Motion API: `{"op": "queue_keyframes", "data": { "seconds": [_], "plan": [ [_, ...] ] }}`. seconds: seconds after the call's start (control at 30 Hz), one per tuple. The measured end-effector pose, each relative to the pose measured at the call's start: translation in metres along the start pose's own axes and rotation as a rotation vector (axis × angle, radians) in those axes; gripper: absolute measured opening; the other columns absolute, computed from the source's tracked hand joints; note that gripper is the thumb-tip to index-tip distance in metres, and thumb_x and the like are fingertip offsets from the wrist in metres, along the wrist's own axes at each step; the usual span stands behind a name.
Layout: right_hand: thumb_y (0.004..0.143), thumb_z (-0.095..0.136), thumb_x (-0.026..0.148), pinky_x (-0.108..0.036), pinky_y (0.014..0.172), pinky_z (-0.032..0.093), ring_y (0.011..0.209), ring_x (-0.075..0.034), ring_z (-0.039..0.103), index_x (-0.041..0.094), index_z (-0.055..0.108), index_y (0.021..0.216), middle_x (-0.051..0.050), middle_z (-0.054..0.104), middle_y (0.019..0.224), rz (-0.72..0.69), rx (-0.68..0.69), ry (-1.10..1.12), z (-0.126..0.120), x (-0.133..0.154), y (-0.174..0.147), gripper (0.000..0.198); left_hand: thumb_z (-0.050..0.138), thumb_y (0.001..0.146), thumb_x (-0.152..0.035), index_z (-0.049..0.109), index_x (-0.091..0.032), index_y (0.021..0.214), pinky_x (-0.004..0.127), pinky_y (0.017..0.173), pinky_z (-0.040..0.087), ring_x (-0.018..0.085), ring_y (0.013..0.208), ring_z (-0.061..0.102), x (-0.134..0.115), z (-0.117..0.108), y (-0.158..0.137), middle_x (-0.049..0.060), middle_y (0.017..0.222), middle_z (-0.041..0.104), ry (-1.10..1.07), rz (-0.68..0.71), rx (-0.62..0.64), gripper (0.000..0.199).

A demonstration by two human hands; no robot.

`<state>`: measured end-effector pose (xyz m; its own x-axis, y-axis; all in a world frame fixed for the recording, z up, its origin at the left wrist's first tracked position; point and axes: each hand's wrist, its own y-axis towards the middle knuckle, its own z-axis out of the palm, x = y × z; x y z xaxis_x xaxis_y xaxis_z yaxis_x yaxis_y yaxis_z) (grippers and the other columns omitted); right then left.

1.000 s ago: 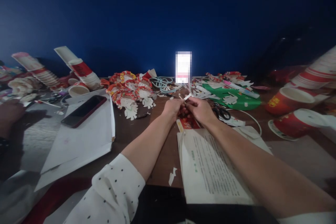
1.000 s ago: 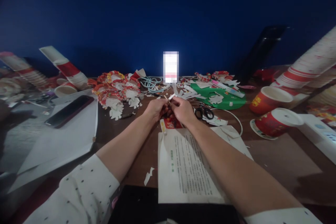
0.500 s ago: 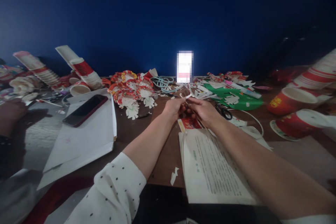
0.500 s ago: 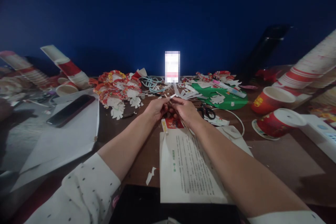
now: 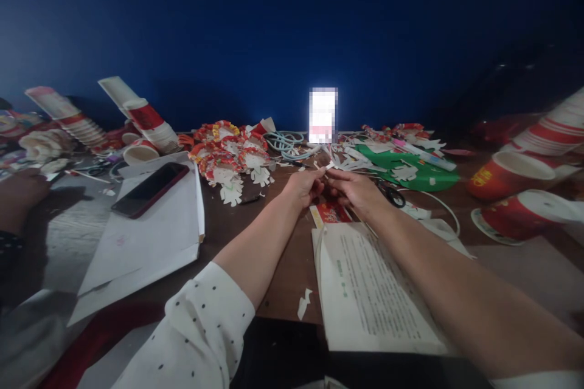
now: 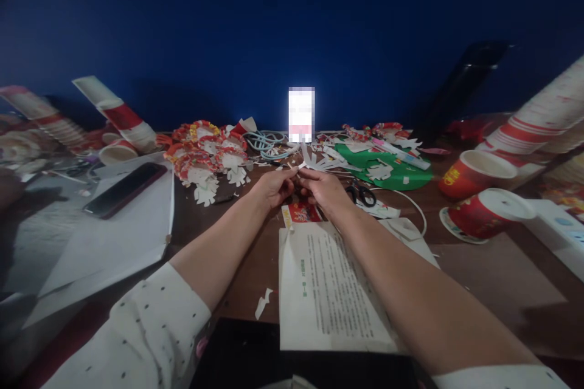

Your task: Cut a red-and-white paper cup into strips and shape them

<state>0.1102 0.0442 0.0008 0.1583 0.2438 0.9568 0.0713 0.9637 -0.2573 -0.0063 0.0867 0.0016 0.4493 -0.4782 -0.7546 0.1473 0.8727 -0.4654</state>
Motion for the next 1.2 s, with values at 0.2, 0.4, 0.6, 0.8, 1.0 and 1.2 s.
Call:
{"op": "queue_keyframes", "data": {
  "seconds": [0.2, 0.4, 0.6, 0.8, 1.0, 1.2],
  "plan": [
    [0.07, 0.066, 0.014, -0.014, 0.043, 0.035, 0.054, -0.007, 0.053, 0.021, 0.072, 0.112, 0.001, 0.066, 0.069, -0.024, -0.033, -0.069, 0.0, 0.004, -0.001, 0.042, 0.064, 0.082, -0.013, 0.056, -0.01, 0.065, 0.014, 0.042, 0.042, 0.003, 0.04, 0.044, 0.0, -0.003, -0.001, -0.002, 0.051, 0.052, -0.018, 0.029, 0.054, 0.019],
    [0.072, 0.067, 0.015, -0.015, 0.047, 0.037, 0.056, -0.007, 0.054, 0.022, 0.073, 0.109, 0.001, 0.066, 0.069, -0.008, -0.032, -0.064, -0.003, 0.007, -0.002, 0.038, 0.062, 0.083, -0.013, 0.055, -0.012, 0.063, 0.014, 0.043, 0.043, 0.003, 0.041, 0.043, -0.001, -0.002, -0.007, -0.003, 0.052, 0.05, 0.063, 0.073, 0.055, 0.021],
    [0.072, 0.067, 0.016, -0.015, 0.046, 0.038, 0.057, -0.008, 0.056, 0.02, 0.073, 0.106, 0.0, 0.067, 0.069, -0.02, -0.028, -0.06, -0.004, 0.001, 0.002, 0.035, 0.062, 0.083, -0.015, 0.058, -0.012, 0.066, 0.015, 0.044, 0.044, 0.004, 0.043, 0.046, 0.0, -0.002, -0.009, -0.002, 0.055, 0.052, 0.111, 0.06, 0.058, 0.018],
    [0.071, 0.069, 0.02, -0.016, 0.039, 0.032, 0.052, -0.009, 0.053, 0.016, 0.072, 0.106, 0.001, 0.063, 0.061, -0.108, -0.041, -0.14, 0.0, -0.006, 0.003, 0.036, 0.062, 0.078, -0.008, 0.058, -0.011, 0.065, 0.015, 0.043, 0.041, 0.004, 0.04, 0.045, 0.002, 0.0, -0.005, -0.002, 0.051, 0.052, 0.117, 0.079, 0.005, 0.014],
    [0.068, 0.067, 0.019, -0.016, 0.036, 0.03, 0.052, -0.009, 0.053, 0.017, 0.071, 0.102, 0.002, 0.063, 0.064, -0.152, -0.015, -0.138, 0.0, -0.007, 0.003, 0.034, 0.062, 0.077, -0.005, 0.056, -0.011, 0.06, 0.015, 0.04, 0.039, 0.004, 0.038, 0.044, 0.001, 0.003, -0.006, -0.001, 0.048, 0.051, 0.094, 0.084, -0.047, 0.019],
    [0.065, 0.071, 0.015, -0.014, 0.035, 0.027, 0.049, -0.006, 0.05, 0.017, 0.07, 0.087, 0.001, 0.061, 0.064, -0.047, 0.04, 0.056, 0.001, -0.006, 0.004, 0.021, 0.067, 0.076, -0.01, 0.054, -0.011, 0.058, 0.015, 0.039, 0.036, 0.004, 0.037, 0.041, 0.0, 0.003, -0.006, -0.003, 0.045, 0.048, 0.066, 0.069, -0.041, 0.022]
  ]
}}
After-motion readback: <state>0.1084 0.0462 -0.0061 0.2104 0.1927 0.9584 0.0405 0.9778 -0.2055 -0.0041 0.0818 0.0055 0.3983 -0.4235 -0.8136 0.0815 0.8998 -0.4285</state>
